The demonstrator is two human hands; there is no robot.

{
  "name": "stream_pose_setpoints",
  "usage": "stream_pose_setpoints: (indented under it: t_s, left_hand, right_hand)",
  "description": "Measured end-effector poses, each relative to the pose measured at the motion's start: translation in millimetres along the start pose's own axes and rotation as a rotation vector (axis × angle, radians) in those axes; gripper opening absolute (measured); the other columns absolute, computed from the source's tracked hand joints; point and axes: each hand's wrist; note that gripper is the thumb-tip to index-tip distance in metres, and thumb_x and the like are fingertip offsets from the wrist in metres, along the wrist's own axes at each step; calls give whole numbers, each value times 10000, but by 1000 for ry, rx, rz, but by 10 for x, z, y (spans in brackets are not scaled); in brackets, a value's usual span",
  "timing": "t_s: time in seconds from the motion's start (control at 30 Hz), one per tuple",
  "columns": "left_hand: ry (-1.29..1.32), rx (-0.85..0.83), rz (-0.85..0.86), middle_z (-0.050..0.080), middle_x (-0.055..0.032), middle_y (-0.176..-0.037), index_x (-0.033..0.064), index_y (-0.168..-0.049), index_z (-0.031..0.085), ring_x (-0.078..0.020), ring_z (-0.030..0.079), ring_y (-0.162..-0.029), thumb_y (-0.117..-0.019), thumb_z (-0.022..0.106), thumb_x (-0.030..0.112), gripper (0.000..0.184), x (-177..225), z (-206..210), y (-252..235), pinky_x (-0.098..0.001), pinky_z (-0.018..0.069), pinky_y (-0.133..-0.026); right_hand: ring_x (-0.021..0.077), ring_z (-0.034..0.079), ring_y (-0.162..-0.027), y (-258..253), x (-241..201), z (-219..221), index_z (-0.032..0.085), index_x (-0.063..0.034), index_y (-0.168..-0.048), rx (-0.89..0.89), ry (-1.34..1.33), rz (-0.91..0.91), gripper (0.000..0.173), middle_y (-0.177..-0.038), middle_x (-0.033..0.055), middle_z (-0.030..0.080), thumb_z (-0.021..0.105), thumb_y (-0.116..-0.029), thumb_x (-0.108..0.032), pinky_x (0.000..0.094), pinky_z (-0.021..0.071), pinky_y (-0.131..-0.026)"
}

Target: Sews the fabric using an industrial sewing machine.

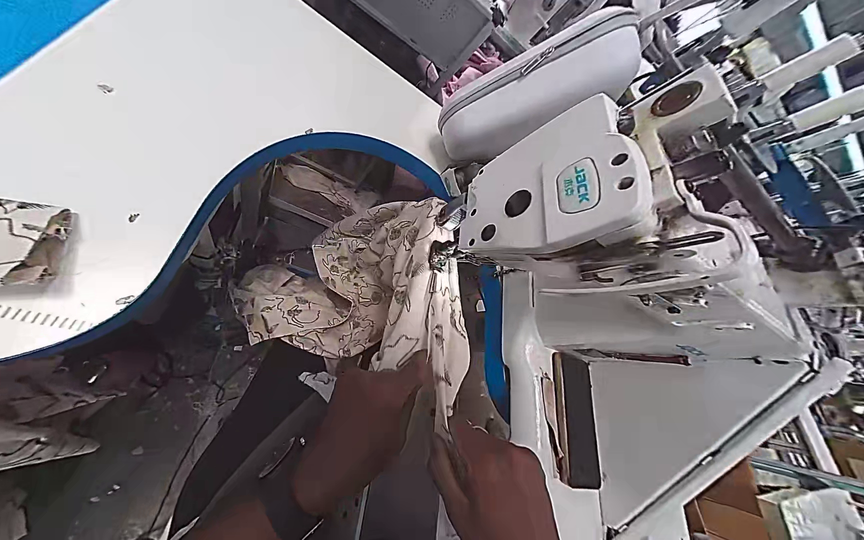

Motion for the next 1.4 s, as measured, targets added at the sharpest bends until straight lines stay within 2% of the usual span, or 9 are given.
stream_pose_setpoints:
  t_s: [0.17, 0.33, 0.57, 0.73, 0.87, 1.0, 1.17, 1.27, 1.4]
  left_hand:
    - [9, -17, -15, 543, -56, -505, 27, -1177, 744, -247, 562, -413, -969, 519, 141, 327, 5, 12, -13, -406, 449, -400]
    - [3, -45, -30, 552, -66, -513, 23, -1209, 742, -251, 563, -427, -966, 530, 133, 342, 5, -17, -44, -411, 453, -425]
    - [21, -27, -2, 550, -64, -517, 27, -1221, 737, -250, 565, -435, -970, 519, 129, 348, -14, 39, -80, -408, 458, -434]
    - [46, -41, -49, 586, -89, -553, 15, -1267, 716, -271, 583, -474, -993, 502, 133, 367, -27, 32, -153, -441, 476, -486]
    - [85, -32, -77, 578, -82, -553, 9, -1263, 719, -246, 563, -475, -1006, 495, 134, 363, -15, 63, -157, -420, 466, -491]
    - [104, 0, -69, 586, -74, -557, -2, -1258, 719, -225, 552, -470, -1001, 496, 128, 365, -21, 75, -161, -403, 463, -493]
    - [84, -100, -166, 582, -115, -581, 7, -993, 739, -301, 615, -550, -1006, 465, 137, 303, 49, 24, -238, -482, 475, -540]
    - [72, -86, -156, 550, -103, -545, 1, -1001, 745, -292, 582, -500, -982, 488, 121, 285, 65, -1, -226, -472, 457, -505]
    - [109, -77, -105, 517, -80, -541, 8, -877, 703, -251, 546, -476, -938, 519, 82, 208, 19, 16, -165, -423, 424, -473]
  right_hand:
    - [242, 650, -601, -163, 135, 225, 693, -71, -690, 171, 5, -135, 147, -686, 86, 616, 580, -766, -126, 366, 477, -458]
    - [205, 650, -646, -71, 175, 151, 689, -72, -685, 225, -62, -105, 188, -761, 88, 675, 553, -810, -107, 321, 481, -504]
    - [165, 589, -556, -178, 185, 423, 672, -39, -686, 460, -100, -95, 280, -642, 80, 592, 484, -879, -114, 261, 444, -476]
    - [289, 627, -501, -302, 283, 239, 713, 38, -1029, 426, 84, 140, 387, -681, 130, 664, 615, -869, -300, 448, 452, -414]
    - [380, 691, -707, -235, 545, 147, 762, -1, -918, 489, 167, 136, 221, -892, 213, 709, 563, -865, -80, 489, 496, -527]
    - [288, 661, -589, -80, 524, 70, 773, 1, -1019, 464, 128, -74, 304, -772, 160, 701, 498, -923, -86, 387, 484, -477]
    - [159, 518, -484, -15, 146, 358, 789, -43, -947, 585, 117, -317, 242, -565, 33, 589, 559, -921, -114, 260, 398, -493]
    - [143, 452, -448, -96, 120, 391, 795, -52, -950, 671, 147, -331, 255, -507, 12, 513, 553, -948, -131, 252, 350, -486]
    - [162, 512, -556, -165, 117, 496, 790, -114, -927, 688, 88, -267, 169, -618, 47, 543, 632, -934, -175, 242, 396, -537]
Point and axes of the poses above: each hand's wrist, its own y-axis away from the middle knuckle, its own z-axis out of the palm, x = y × z
